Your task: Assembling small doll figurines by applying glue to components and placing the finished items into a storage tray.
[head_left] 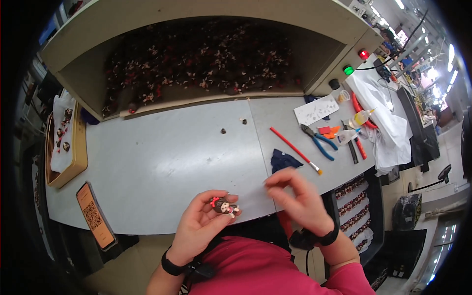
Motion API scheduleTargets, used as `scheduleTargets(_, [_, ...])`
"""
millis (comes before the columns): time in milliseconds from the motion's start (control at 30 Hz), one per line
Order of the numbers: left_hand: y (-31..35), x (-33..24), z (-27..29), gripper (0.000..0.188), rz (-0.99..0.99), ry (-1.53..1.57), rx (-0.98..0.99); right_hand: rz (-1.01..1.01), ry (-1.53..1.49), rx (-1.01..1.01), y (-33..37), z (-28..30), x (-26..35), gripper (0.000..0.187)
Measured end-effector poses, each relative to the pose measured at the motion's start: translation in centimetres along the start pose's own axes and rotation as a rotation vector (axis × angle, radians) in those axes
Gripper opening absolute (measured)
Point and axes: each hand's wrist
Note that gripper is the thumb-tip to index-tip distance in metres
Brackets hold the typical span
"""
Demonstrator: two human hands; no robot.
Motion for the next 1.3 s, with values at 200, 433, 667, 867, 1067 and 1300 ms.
scheduleTargets(200, [-0.7, -0.4, 0.7, 0.042, 0.053, -0.009, 0.038, 0.085, 0.753, -0.226, -0.8, 6.0, -2.8, 0.023])
scheduleTargets(433, [-0.3, -0.4, 0.9, 0.043, 0.069, 0.038, 0.041, 0.064, 0.897, -0.270, -0.6, 7.6, -5.2, 0.027])
scheduleTargets(667, [-0.7, 0.2, 0.5, 0.044, 0.047, 0.009, 0.037, -0.037, 0.903, -0.311, 0.0, 10.4, -3.6, 0.019])
scheduleTargets(867, [0.0, 0.3, 1.1, 0.046, -0.002, 0.030, -0.010, -0.376, 1.000, -0.207, 4.6, 14.7, -3.6, 0.007])
scheduleTargets(1067, [-0.3, -0.1, 0.7, 0.045, 0.028, -0.024, 0.001, -0.297, 0.975, -0.474, 6.0, 19.6, -7.4, 0.012])
scheduleTargets(1300, [0.2, 0.0, 0.6, 0.047, 0.029, -0.024, 0.016, -0.248, 0.911, -0.555, 4.9, 19.7, -11.7, 0.024])
Point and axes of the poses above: each hand's wrist, its own y-axis away from the middle knuckle, its own z-axis out of the back of the hand, x = y × z, and after that the axes turned 5 degrees about x, right-handed
